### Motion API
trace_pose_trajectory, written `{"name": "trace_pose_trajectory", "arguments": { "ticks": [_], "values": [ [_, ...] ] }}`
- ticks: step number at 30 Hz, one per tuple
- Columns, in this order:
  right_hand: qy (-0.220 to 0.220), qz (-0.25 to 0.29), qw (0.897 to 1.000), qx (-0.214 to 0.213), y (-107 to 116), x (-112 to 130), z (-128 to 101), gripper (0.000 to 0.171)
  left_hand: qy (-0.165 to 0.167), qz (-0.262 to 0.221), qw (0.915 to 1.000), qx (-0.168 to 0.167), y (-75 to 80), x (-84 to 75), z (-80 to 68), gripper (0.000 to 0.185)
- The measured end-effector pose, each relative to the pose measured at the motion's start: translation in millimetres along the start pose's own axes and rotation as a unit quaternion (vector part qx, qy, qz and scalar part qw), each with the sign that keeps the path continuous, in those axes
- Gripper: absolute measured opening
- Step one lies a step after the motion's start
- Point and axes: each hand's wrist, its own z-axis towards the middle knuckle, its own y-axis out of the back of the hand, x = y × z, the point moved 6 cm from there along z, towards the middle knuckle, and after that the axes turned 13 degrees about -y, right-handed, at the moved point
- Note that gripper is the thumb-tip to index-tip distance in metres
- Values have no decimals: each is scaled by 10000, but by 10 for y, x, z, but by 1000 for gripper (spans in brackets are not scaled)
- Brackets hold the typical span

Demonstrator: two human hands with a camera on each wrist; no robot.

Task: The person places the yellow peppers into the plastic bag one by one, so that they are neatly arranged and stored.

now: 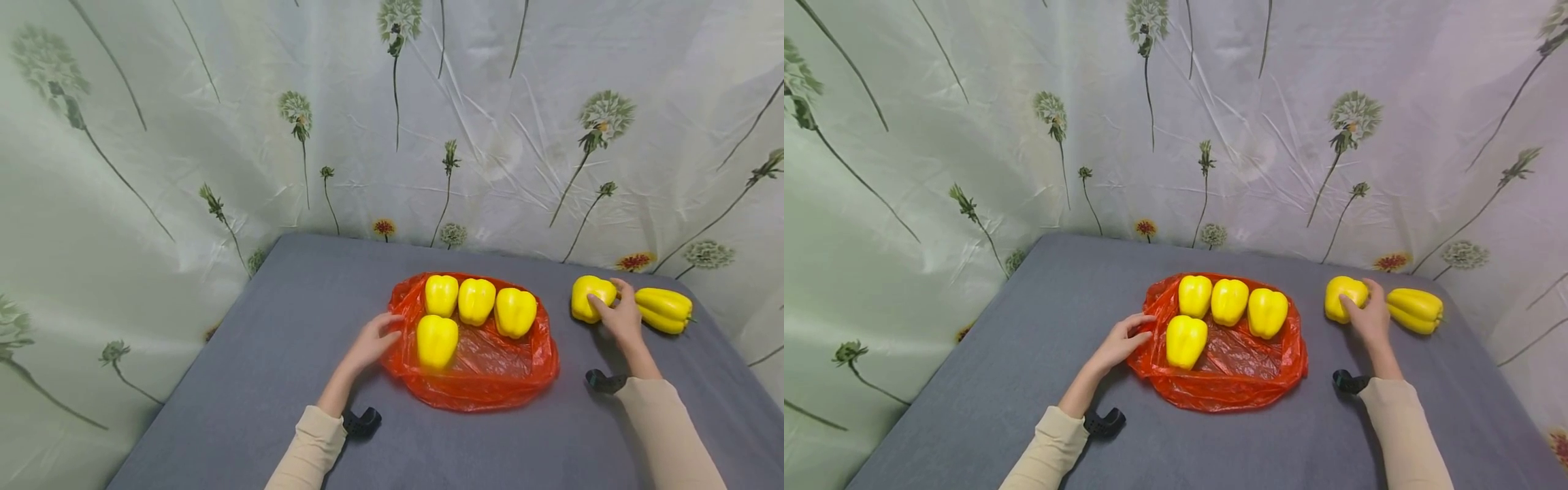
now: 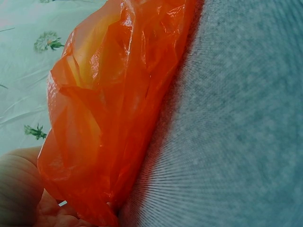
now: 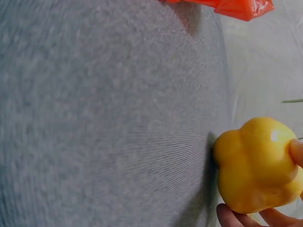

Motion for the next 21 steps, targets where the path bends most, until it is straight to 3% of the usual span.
{"name": "trace_pose_trajectory", "arguments": {
  "ticks": [21],
  "values": [
    [281, -390, 9986, 221, 28, -52, -124, 72, -22, 49, 10000, -53, 3, -8, -1, 35]
  ]
}}
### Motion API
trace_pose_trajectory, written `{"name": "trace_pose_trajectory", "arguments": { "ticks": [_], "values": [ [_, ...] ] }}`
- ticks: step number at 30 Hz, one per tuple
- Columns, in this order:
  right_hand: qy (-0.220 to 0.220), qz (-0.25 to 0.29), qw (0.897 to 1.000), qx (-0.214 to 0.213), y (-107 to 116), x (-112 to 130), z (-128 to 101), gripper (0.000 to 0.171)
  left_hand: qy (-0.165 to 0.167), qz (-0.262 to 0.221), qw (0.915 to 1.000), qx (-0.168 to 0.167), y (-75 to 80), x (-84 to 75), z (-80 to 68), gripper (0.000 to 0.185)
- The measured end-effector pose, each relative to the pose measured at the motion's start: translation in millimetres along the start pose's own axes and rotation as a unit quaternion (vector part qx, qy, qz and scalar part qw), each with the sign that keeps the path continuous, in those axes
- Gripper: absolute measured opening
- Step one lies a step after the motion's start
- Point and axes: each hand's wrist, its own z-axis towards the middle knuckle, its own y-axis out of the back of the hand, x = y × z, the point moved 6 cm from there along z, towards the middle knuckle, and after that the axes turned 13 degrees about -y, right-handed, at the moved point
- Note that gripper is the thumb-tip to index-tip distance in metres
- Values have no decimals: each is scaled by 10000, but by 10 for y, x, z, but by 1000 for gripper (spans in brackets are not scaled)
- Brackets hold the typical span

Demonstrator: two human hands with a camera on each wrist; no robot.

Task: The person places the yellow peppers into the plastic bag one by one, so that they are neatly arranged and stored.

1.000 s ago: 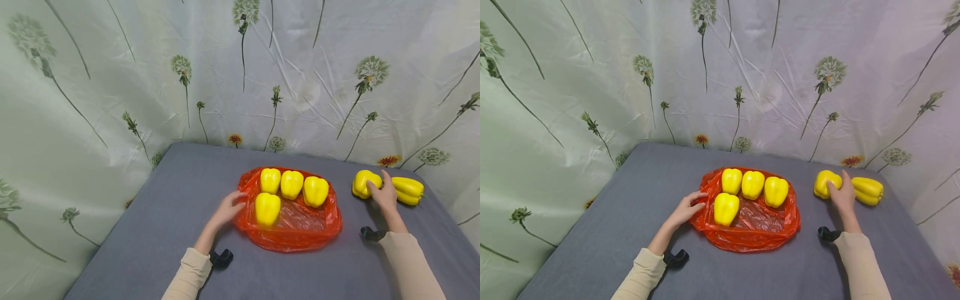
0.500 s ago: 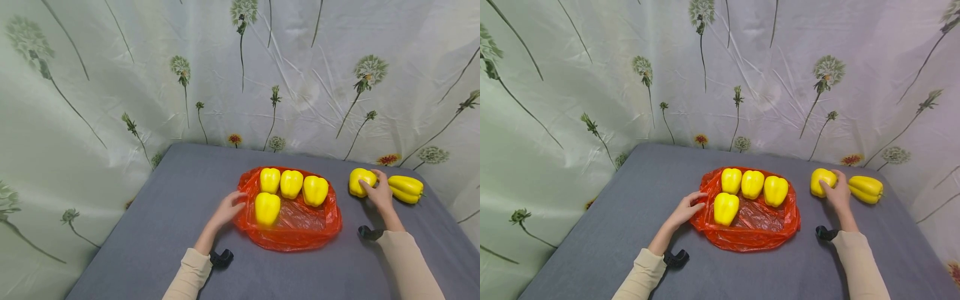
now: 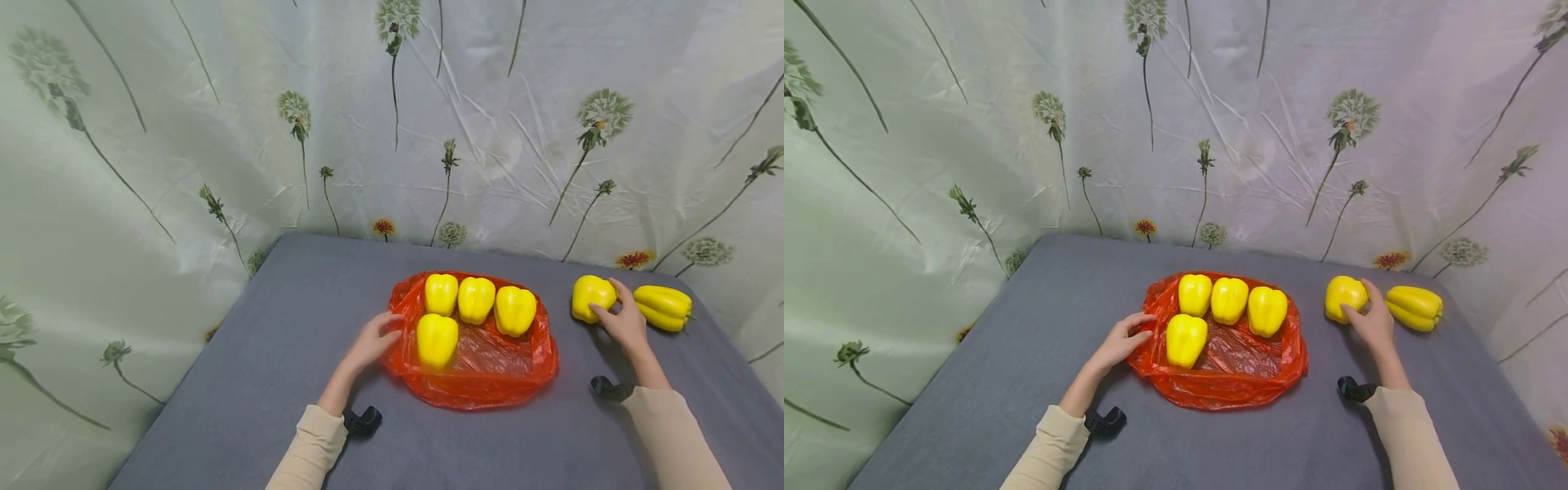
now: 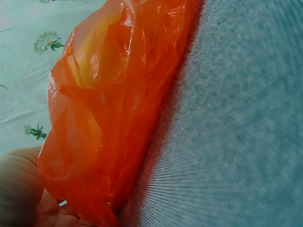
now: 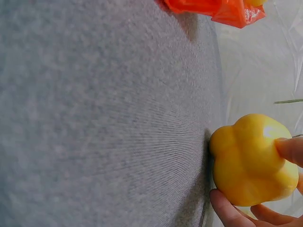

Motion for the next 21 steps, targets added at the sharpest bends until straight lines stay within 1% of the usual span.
{"name": "trace_pose_trajectory", "arguments": {
  "ticks": [7, 9, 14, 16, 21],
  "values": [
    [129, -47, 9997, -224, 29, 24, -116, 72, -46, 3, 10000, -1, 2, -8, 0, 34],
    [130, -88, 9995, -268, 35, 30, -147, 72, -3, -63, 10000, -34, 25, -107, -14, 34],
    [75, -156, 9990, -407, 72, 36, -220, 72, 80, -131, 9998, -86, 16, -76, -4, 34],
    [98, -124, 9988, -463, 91, 38, -253, 72, 47, -116, 9999, -81, -8, 31, 10, 34],
    [191, 42, 9984, -539, 115, 42, -348, 72, -1, -126, 9999, -11, -13, 40, 6, 34]
  ]
}}
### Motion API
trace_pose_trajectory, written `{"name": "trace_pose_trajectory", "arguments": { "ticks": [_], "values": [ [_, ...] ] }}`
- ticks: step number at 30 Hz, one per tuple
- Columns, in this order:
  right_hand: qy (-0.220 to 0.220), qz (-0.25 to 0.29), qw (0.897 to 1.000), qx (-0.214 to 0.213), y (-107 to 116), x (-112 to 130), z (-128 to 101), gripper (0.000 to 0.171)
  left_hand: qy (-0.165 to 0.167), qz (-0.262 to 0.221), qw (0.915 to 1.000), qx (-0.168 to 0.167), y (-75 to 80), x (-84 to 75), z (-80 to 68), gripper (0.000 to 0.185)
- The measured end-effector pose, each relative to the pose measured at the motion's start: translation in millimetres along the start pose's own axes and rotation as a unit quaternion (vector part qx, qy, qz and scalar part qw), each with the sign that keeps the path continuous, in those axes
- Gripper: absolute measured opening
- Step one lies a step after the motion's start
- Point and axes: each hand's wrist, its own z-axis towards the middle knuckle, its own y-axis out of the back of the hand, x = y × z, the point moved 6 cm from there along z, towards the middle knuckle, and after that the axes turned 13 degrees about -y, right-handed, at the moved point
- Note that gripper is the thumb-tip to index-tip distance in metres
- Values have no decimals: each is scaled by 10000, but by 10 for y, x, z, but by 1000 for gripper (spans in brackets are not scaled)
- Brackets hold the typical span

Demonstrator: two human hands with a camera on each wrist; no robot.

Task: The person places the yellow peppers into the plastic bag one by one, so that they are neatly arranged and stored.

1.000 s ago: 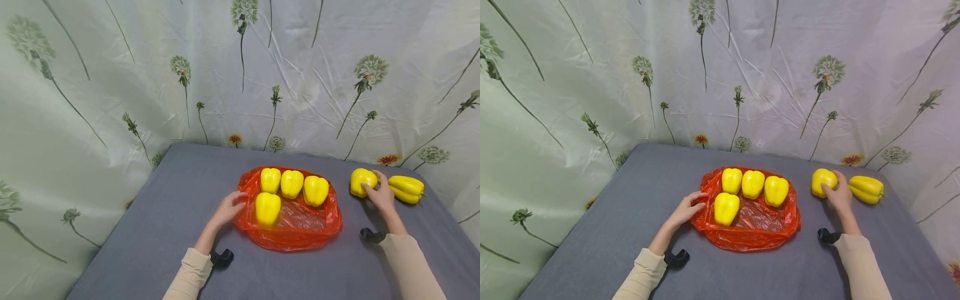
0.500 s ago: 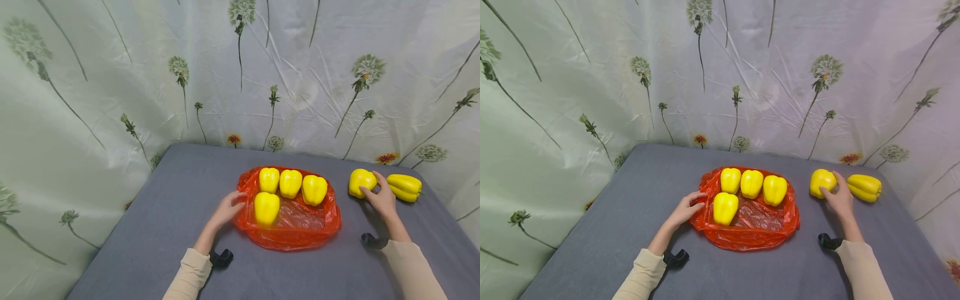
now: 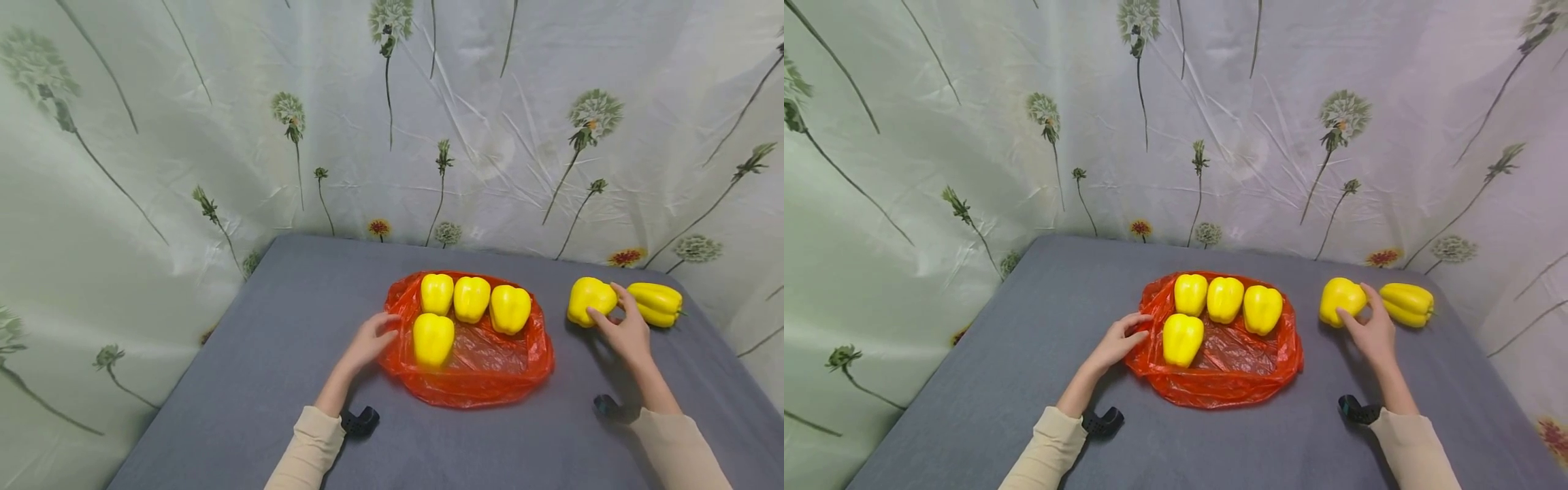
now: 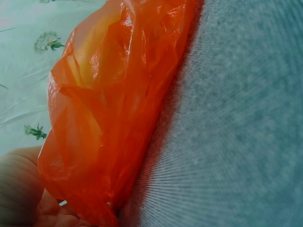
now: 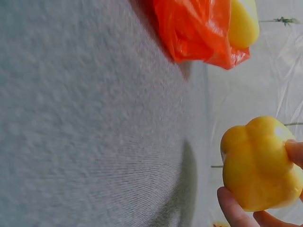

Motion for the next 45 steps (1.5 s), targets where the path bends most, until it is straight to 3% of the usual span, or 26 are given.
{"name": "trace_pose_trajectory", "arguments": {
  "ticks": [17, 30, 40, 45],
  "values": [
    [-104, 605, 9981, -11, -23, 190, -399, 72, 127, 125, 9998, 124, 32, -9, -1, 36],
    [319, 660, 9968, 313, -122, 347, -664, 71, 81, 124, 9998, 137, 20, 7, -12, 35],
    [623, 707, 9946, 442, -289, 468, -817, 70, 79, -3, 9999, 118, 7, -15, -19, 36],
    [791, 634, 9924, 702, -388, 548, -898, 71, 82, 60, 9999, 82, 0, -8, -4, 35]
  ]
}}
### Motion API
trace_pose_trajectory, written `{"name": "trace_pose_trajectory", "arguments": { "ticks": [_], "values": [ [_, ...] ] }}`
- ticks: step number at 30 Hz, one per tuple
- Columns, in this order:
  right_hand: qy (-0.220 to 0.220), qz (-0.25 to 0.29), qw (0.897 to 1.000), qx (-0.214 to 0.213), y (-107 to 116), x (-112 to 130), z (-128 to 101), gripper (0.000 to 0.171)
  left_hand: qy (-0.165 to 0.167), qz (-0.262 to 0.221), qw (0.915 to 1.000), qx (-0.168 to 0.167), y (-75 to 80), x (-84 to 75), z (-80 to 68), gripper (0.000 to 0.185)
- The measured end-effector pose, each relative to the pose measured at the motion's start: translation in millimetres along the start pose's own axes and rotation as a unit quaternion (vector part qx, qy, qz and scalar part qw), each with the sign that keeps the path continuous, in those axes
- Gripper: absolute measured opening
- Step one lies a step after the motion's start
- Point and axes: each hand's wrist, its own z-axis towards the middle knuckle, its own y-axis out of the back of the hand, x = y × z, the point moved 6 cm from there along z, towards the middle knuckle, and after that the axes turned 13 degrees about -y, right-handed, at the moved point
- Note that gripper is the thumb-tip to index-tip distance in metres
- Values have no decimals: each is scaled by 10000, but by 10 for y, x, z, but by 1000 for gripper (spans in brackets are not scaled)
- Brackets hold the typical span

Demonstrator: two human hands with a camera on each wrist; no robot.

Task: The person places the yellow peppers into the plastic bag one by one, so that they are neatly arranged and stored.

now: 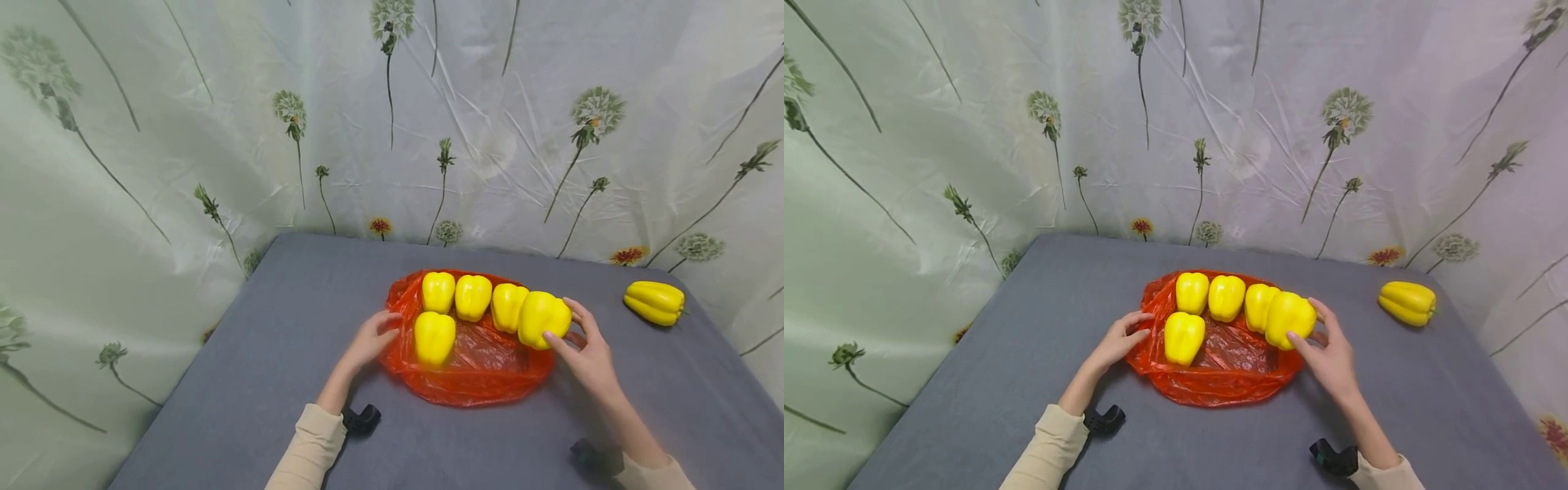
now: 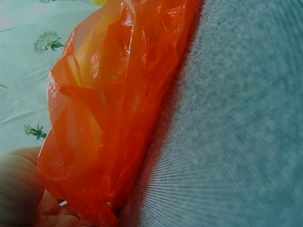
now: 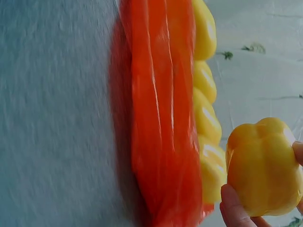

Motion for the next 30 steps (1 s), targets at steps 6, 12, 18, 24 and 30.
{"name": "trace_pose_trajectory", "arguments": {
  "ticks": [6, 12, 18, 24, 30],
  "values": [
    [-25, 100, 9993, 365, -166, 57, -68, 70, -8, 6, 10000, -72, 10, -66, -7, 34],
    [-97, 62, 9981, 602, -298, 80, -116, 69, -20, -7, 10000, -79, 8, -62, -12, 33],
    [-167, -22, 9973, 720, -407, 100, -136, 70, -22, 36, 10000, -44, -6, 6, -4, 33],
    [-279, 11, 9941, 1046, -521, 130, -145, 69, -77, -39, 9999, -85, 3, -17, -6, 33],
    [-443, -100, 9877, 1493, -665, 129, -155, 67, -84, -38, 9999, -79, 6, -41, -8, 34]
  ]
}}
